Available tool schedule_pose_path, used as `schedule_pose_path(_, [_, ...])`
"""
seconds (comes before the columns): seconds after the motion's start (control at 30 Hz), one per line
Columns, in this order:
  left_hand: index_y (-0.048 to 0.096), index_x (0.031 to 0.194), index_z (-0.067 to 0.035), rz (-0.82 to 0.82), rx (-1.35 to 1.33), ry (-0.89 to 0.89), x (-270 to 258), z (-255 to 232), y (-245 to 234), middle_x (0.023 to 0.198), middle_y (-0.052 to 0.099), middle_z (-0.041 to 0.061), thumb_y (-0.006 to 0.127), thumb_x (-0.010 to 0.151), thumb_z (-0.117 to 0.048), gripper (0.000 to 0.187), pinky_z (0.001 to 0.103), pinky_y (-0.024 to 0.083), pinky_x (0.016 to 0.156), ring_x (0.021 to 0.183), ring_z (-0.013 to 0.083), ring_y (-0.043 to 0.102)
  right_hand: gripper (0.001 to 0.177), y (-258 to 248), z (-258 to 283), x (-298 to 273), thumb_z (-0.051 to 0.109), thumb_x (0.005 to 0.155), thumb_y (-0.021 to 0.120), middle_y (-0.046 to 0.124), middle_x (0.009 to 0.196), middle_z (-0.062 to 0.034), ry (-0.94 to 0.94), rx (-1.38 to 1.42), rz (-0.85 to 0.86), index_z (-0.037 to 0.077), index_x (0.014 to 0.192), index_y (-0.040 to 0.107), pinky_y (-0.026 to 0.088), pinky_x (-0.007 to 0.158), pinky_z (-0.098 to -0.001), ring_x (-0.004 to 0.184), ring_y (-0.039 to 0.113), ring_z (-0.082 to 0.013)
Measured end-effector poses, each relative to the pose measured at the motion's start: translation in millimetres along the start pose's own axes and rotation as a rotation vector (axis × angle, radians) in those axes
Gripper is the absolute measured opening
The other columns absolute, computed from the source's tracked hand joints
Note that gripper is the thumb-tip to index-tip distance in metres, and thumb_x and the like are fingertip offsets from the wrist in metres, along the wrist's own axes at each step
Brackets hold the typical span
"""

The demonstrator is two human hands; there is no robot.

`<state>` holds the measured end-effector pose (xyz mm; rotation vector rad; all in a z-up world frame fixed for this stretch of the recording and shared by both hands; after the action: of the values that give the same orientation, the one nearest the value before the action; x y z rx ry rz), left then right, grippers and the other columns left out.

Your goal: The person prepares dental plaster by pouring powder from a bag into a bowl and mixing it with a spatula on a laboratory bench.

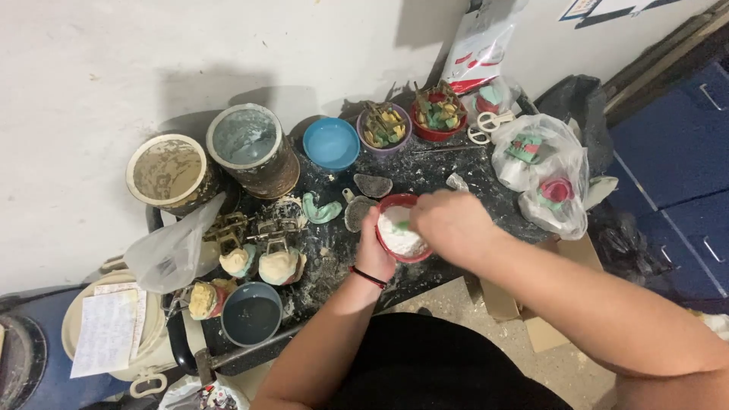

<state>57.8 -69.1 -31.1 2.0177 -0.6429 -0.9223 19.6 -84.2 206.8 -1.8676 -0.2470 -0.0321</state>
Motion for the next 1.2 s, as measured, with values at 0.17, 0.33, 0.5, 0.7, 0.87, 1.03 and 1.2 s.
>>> schedule_pose_path(0.17, [0.071,0.13,-0.01,0.009,-0.026,0.031,-9.0,-18.0,8.3,0.125,0.075,0.016,0.059,0.094,-0.066,0.068,0.045,0.06,0.102,0.114,0.0293,0.072,0.016,-23.0,-6.4,-8.0,0.014,0.079,0.08,0.065,0.058,0.0017,0.022,-0.055,0.046,0.018,0.066,0.073,0.052,0.049,-0.0279,0.053,0.063,-0.0147])
schedule_pose_path(0.33, [0.073,0.123,-0.012,0.022,0.025,0.009,-20.2,-15.2,20.0,0.117,0.078,0.013,0.061,0.096,-0.062,0.058,0.041,0.062,0.098,0.106,0.0254,0.074,0.014,22.2,4.6,-8.3,0.01,0.079,0.075,0.06,0.059,0.0005,-0.034,0.006,-0.048,0.015,0.067,0.068,0.05,0.047,-0.0295,0.054,0.063,-0.0176])
schedule_pose_path(0.5, [0.074,0.123,-0.009,0.0,-0.022,-0.016,-24.8,-18.7,19.1,0.119,0.077,0.017,0.062,0.092,-0.066,0.066,0.044,0.062,0.097,0.108,0.0293,0.074,0.017,8.9,-2.3,-9.1,0.009,0.081,0.075,0.061,0.055,0.0002,-0.03,-0.011,-0.005,0.013,0.065,0.071,0.048,0.047,-0.0269,0.051,0.061,-0.0149])
schedule_pose_path(0.7, [0.074,0.123,-0.01,-0.013,0.058,-0.028,-20.6,-10.0,7.1,0.119,0.077,0.016,0.065,0.093,-0.063,0.061,0.044,0.063,0.096,0.107,0.029,0.074,0.019,26.2,7.3,-4.0,0.008,0.075,0.072,0.057,0.057,0.0029,-0.079,-0.014,-0.093,0.019,0.062,0.064,0.047,0.045,-0.0309,0.052,0.061,-0.0174])
schedule_pose_path(0.87, [0.075,0.123,-0.01,-0.067,-0.025,-0.03,-17.2,-17.6,-6.5,0.119,0.077,0.018,0.064,0.09,-0.066,0.066,0.046,0.062,0.097,0.108,0.0313,0.075,0.022,9.4,7.8,-13.4,0.01,0.083,0.073,0.061,0.055,0.0013,-0.076,0.009,0.024,0.017,0.063,0.07,0.049,0.047,-0.0264,0.05,0.061,-0.0148])
schedule_pose_path(1.03, [0.075,0.124,-0.012,-0.054,-0.004,-0.055,-18.2,-8.0,-4.5,0.121,0.077,0.015,0.066,0.092,-0.064,0.062,0.045,0.062,0.098,0.108,0.0293,0.075,0.017,19.6,14.8,1.1,0.01,0.073,0.074,0.056,0.056,0.0028,-0.101,-0.025,-0.088,0.019,0.062,0.065,0.047,0.044,-0.0306,0.049,0.06,-0.017])
schedule_pose_path(1.2, [0.075,0.122,-0.011,-0.085,-0.039,-0.052,-33.8,-22.8,6.3,0.118,0.077,0.017,0.067,0.088,-0.065,0.064,0.046,0.063,0.094,0.106,0.03,0.075,0.016,30.2,6.0,-9.0,0.013,0.077,0.071,0.057,0.056,0.0028,-0.068,0.015,-0.064,0.019,0.063,0.066,0.049,0.046,-0.0301,0.052,0.062,-0.0169])
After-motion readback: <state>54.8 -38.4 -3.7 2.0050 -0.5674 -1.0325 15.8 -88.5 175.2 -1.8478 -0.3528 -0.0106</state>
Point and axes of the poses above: each hand's wrist, its own x-axis towards the middle knuckle, its own y-axis out of the palm, z = x × y, the point moved 10 cm from there along x, towards the middle knuckle
